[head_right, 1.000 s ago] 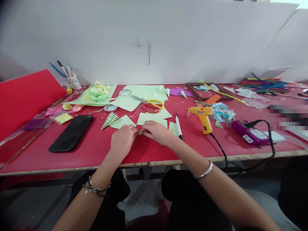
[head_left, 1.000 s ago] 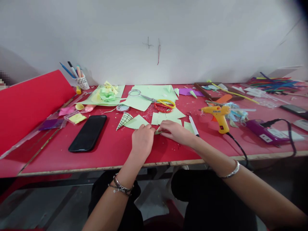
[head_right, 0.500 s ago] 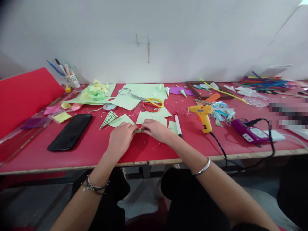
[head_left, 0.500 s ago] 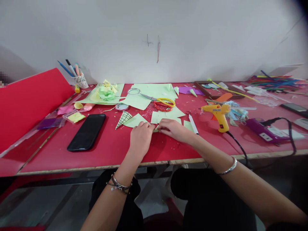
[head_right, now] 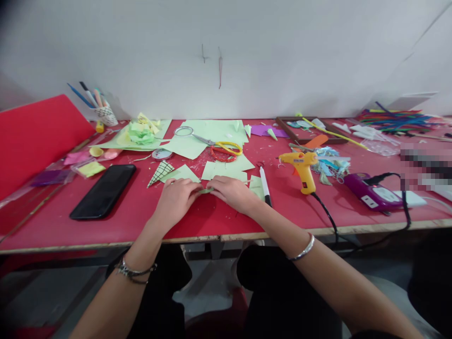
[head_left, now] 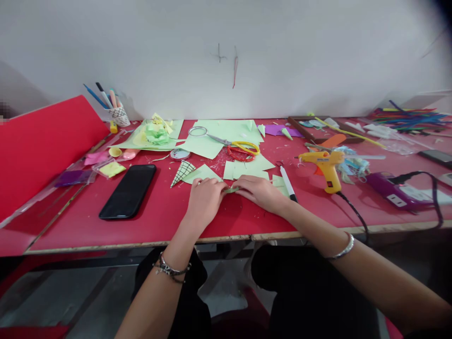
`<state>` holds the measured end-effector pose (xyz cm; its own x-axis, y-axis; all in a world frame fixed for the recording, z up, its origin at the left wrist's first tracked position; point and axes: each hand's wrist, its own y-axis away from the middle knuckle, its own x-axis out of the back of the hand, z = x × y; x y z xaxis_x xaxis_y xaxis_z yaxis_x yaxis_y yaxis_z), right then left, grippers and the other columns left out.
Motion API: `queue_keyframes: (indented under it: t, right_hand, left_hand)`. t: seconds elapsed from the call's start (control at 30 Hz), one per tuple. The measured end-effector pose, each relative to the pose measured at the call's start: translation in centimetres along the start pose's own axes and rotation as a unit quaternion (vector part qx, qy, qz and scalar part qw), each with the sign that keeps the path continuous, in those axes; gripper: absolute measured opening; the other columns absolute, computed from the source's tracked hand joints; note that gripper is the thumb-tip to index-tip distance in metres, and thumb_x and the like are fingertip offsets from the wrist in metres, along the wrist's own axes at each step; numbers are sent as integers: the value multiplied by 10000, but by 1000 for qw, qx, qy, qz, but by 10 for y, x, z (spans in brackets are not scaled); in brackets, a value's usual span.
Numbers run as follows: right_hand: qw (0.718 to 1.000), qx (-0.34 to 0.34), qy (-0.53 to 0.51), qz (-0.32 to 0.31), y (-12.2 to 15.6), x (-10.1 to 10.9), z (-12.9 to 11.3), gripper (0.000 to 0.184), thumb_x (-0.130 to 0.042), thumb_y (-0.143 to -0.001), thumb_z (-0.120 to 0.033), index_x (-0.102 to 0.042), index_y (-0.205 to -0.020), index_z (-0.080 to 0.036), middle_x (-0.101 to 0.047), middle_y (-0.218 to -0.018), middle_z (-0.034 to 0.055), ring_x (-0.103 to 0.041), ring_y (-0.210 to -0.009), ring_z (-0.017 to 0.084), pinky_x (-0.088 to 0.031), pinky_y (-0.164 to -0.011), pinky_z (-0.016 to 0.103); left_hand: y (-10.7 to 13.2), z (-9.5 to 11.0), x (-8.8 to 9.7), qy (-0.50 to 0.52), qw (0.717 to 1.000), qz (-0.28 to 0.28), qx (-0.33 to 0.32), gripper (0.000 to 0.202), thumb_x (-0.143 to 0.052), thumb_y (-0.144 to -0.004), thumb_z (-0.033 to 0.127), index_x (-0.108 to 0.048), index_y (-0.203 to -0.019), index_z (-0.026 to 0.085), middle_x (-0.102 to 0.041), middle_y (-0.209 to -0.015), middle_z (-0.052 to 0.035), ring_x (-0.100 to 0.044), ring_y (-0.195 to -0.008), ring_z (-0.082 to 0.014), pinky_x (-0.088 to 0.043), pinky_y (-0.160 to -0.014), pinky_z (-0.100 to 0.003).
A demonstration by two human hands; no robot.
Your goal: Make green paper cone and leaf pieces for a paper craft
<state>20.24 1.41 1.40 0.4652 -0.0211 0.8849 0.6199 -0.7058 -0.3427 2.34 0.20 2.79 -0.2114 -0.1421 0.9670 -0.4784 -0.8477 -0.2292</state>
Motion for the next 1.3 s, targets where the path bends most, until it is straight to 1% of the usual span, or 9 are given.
queue_keyframes:
  t: [0.1, 0.23, 0.4, 0.57, 0.77, 0.87, 1.0, 1.17, 1.3]
  right_hand:
    - [1000, -15, 18, -1, 0, -2, -1, 201, -398, -865, -227, -567, -948, -158, -589, -890, 79, -561, -810, 174, -444, -723, 286]
    - [999, -3, 29, -20, -1, -4, 1, 212, -388, -871, -220, -579, -911, -136, -583, -868, 83, -549, -822, 175, -435, -744, 284]
    - [999, -14, -27, -15, -4, 1, 4, 174, -414, -862, -220, -578, -861, -160, -568, -838, 57, -537, -795, 155, -428, -726, 271]
    - [998, -25, -57, -32, -7, 6, 3, 156, -453, -843, -228, -588, -812, -156, -565, -798, 51, -530, -755, 150, -424, -702, 269]
    - [999, -14, -48, -4, -2, -1, 6, 176, -452, -843, -266, -593, -883, -168, -575, -829, 59, -542, -778, 156, -434, -696, 267]
    - [1000, 12, -15, 0, 0, -2, 7, 219, -415, -860, -289, -591, -913, -171, -579, -855, 72, -541, -814, 169, -436, -723, 282]
    - [997, 35, 72, -10, 0, -1, 3, 255, -361, -883, -286, -581, -917, -162, -577, -875, 83, -536, -838, 178, -430, -731, 287]
    - [978, 54, 197, -40, 0, -3, -1, 264, -310, -902, -243, -558, -919, -155, -563, -867, 82, -512, -818, 181, -410, -699, 284]
    - [966, 64, 246, -39, 0, -6, 0, 247, -313, -899, -214, -547, -903, -137, -541, -867, 100, -489, -821, 198, -389, -674, 297]
  left_hand:
    - [0, -3, 1, -5, 1000, -14, -23, 214, -401, -858, 215, -589, -958, 197, -596, -836, -40, -531, -839, -179, -364, -723, -287]
    - [2, -4, 1, -21, 999, -20, -39, 200, -408, -854, 216, -584, -942, 183, -571, -830, -44, -520, -836, -180, -384, -686, -266]
    - [1, -1, 0, -28, 998, -17, -44, 182, -474, -821, 224, -552, -977, 170, -569, -881, -48, -511, -869, -189, -394, -691, -268]
    - [-2, 1, -1, -47, 998, -23, -46, 179, -398, -853, 184, -572, -864, 147, -578, -828, -60, -523, -828, -195, -394, -655, -273]
    - [1, -2, -2, 46, 999, -15, -18, 189, -419, -852, 231, -591, -888, 162, -596, -836, -55, -531, -869, -183, -409, -679, -249]
    - [2, -5, -3, 108, 994, -17, 0, 211, -414, -853, 261, -593, -907, 163, -608, -872, -63, -551, -839, -178, -418, -706, -261]
    - [3, -8, -2, 167, 985, -31, 7, 231, -396, -856, 280, -593, -887, 163, -626, -880, -63, -566, -821, -177, -416, -684, -251]
    - [3, -8, 2, 187, 980, -64, 38, 259, -361, -860, 299, -577, -802, 170, -634, -801, -51, -569, -732, -168, -380, -581, -226]
    - [4, -7, 2, 230, 969, -76, 50, 283, -330, -863, 327, -534, -749, 167, -593, -709, -30, -534, -653, -145, -356, -542, -215]
